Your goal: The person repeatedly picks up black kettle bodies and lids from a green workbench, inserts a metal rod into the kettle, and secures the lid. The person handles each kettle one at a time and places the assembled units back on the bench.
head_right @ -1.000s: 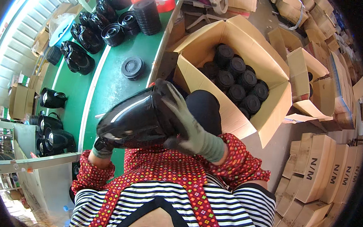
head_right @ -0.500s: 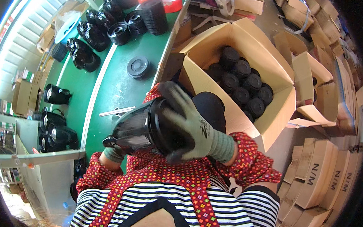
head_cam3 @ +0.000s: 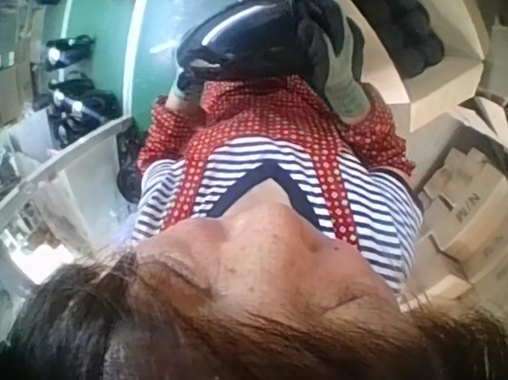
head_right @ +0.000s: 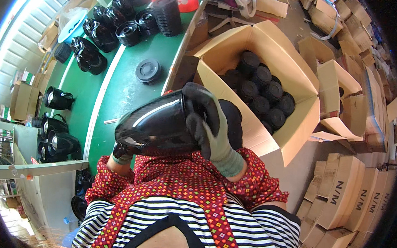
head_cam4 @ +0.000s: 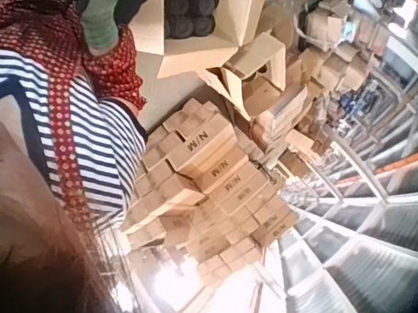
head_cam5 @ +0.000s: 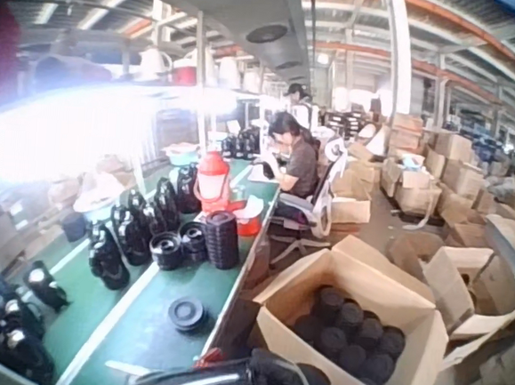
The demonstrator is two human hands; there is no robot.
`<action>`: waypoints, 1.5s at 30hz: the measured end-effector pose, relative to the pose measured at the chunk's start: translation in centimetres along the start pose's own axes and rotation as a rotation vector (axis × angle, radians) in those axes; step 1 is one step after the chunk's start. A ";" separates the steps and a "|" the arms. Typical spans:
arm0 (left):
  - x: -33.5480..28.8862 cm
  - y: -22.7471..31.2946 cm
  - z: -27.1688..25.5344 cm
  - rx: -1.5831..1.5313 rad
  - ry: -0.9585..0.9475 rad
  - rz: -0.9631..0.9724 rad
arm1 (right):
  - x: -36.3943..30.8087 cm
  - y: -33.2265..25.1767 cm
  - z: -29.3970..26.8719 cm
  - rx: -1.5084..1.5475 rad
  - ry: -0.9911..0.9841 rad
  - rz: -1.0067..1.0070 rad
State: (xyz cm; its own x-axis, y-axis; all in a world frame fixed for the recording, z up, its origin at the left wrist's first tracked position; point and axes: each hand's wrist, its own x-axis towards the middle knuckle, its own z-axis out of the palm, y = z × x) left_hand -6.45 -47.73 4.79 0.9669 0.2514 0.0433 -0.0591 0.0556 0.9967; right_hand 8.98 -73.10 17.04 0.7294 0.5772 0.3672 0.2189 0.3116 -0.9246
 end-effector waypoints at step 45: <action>11.7 17.7 4.1 0.624 -0.585 0.410 | 9.4 17.9 -2.5 0.108 -0.387 0.037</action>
State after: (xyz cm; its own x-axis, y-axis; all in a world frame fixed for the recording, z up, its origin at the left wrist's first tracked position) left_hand 4.84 -47.75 23.20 0.8810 -0.3969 0.2573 -0.4423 -0.4986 0.7455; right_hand 21.36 -64.01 3.72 0.4328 0.8249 0.3635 0.1129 0.3505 -0.9298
